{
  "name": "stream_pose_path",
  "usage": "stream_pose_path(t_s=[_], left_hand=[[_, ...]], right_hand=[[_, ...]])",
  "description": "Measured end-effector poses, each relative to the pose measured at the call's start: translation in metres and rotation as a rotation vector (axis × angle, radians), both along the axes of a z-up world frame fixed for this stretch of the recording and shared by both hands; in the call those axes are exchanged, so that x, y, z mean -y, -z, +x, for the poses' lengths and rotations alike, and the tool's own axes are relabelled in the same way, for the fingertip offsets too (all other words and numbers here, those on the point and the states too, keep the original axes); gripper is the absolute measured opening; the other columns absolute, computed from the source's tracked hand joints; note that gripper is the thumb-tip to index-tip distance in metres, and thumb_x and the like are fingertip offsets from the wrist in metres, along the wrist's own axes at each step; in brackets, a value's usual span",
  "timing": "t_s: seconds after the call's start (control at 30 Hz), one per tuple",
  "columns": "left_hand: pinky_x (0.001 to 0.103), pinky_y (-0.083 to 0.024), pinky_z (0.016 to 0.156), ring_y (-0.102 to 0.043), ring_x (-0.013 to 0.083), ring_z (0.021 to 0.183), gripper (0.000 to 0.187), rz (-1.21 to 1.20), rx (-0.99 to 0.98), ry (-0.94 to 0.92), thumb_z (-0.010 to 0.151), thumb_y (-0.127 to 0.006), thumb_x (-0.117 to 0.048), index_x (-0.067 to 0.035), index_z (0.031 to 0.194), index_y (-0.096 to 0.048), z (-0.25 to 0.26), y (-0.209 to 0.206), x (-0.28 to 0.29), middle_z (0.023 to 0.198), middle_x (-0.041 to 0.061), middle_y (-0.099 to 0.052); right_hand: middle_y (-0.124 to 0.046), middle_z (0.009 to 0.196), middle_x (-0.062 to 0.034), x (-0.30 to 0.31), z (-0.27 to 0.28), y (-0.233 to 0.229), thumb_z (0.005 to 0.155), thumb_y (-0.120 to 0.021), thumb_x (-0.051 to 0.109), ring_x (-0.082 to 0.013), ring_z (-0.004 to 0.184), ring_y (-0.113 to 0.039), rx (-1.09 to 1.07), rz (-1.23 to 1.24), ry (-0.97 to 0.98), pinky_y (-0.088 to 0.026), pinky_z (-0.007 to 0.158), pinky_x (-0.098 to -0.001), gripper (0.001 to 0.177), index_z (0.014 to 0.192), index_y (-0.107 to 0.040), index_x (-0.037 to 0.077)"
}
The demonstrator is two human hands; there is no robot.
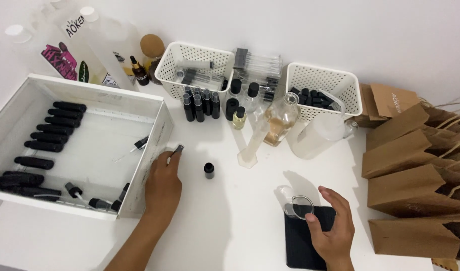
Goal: The person uses a pipette to transfer a clear liquid from a large bottle into a small glass beaker. They then pour the liquid from the beaker into a small black dropper bottle and secure the cap. The filled bottle is placed into a white storage box alongside other similar bottles.
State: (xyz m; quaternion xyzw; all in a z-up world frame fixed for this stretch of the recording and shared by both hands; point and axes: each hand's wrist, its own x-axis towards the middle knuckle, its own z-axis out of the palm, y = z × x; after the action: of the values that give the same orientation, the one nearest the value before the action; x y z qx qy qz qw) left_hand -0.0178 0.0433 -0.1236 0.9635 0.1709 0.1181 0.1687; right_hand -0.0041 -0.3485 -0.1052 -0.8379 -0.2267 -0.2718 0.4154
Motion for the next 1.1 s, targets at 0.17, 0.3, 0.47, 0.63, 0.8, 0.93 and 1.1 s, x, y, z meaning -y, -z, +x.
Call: stream_pose_path(t_s=[0.17,0.3,0.47,0.63,0.8,0.93,1.1], left_hand=[[0.039,-0.057,0.092,-0.068,0.0273,0.111,0.031,0.033,0.503,0.127,0.099,-0.056,0.004,-0.006,0.127,-0.065,-0.034,-0.041,0.013,0.126,0.008,-0.066],[0.036,-0.058,0.102,-0.073,0.0273,0.113,0.028,-0.216,0.686,0.516,0.1,-0.058,-0.008,-0.011,0.127,-0.065,-0.078,-0.046,0.036,0.127,0.012,-0.072],[0.024,-0.062,0.077,-0.078,0.0181,0.089,0.019,-0.444,0.769,0.495,0.097,-0.058,-0.003,-0.012,0.107,-0.071,-0.093,-0.113,0.098,0.111,0.008,-0.076],[0.028,-0.061,0.089,-0.079,0.0203,0.099,0.017,-0.617,0.713,0.489,0.098,-0.06,-0.006,-0.017,0.109,-0.067,-0.075,-0.07,0.087,0.112,0.008,-0.077],[0.039,-0.038,0.116,-0.049,0.0216,0.139,0.063,-0.702,0.163,0.078,0.088,-0.073,-0.031,-0.013,0.143,-0.048,-0.046,-0.055,0.054,0.146,0.003,-0.054],[0.041,-0.036,0.118,-0.042,0.0244,0.144,0.07,-0.642,0.032,0.115,0.089,-0.074,-0.032,-0.013,0.149,-0.042,-0.026,-0.032,0.042,0.155,0.004,-0.048],[0.044,-0.032,0.117,-0.035,0.0264,0.145,0.054,-0.696,-0.093,0.062,0.092,-0.066,-0.036,-0.022,0.143,-0.053,-0.003,-0.032,0.044,0.15,-0.004,-0.054]], right_hand=[[-0.066,0.121,-0.0244,-0.022,-0.008,-0.011,0.096,-0.063,0.018,-0.0351,0.117,-0.066,0.142,0.08,0.002,-0.056,0.105,-0.0418,0.034,0.123,-0.056,-0.002],[-0.074,0.111,-0.0142,-0.059,-0.025,-0.042,0.097,-0.063,0.032,-0.0269,0.101,-0.072,0.035,0.148,-0.267,-0.057,0.098,-0.0391,0.04,0.128,-0.056,0.007],[-0.075,0.109,-0.0088,-0.096,-0.028,-0.076,0.093,-0.069,0.044,-0.0182,0.09,-0.073,-0.383,0.003,-0.518,-0.059,0.069,-0.0318,0.06,0.138,-0.047,0.01],[-0.073,0.089,-0.0073,-0.108,-0.005,-0.116,0.09,-0.077,0.022,-0.0176,0.07,-0.071,-0.187,-0.006,-0.648,-0.057,0.062,-0.0275,0.026,0.106,-0.064,0.008],[-0.073,0.089,-0.0088,-0.097,0.027,-0.129,0.098,-0.063,0.025,-0.0133,0.072,-0.076,0.062,0.236,-0.34,-0.066,0.059,-0.0195,0.027,0.113,-0.054,0.004],[-0.071,0.103,-0.0116,-0.106,0.024,-0.13,0.098,-0.065,0.024,-0.0178,0.083,-0.075,-0.054,0.127,-0.112,-0.058,0.075,-0.0247,0.029,0.114,-0.059,0.0],[-0.071,0.106,-0.0052,-0.111,0.03,-0.118,0.094,-0.071,0.021,-0.0133,0.077,-0.064,-0.135,-0.006,-0.135,-0.055,0.069,-0.0239,0.026,0.115,-0.063,0.008]])
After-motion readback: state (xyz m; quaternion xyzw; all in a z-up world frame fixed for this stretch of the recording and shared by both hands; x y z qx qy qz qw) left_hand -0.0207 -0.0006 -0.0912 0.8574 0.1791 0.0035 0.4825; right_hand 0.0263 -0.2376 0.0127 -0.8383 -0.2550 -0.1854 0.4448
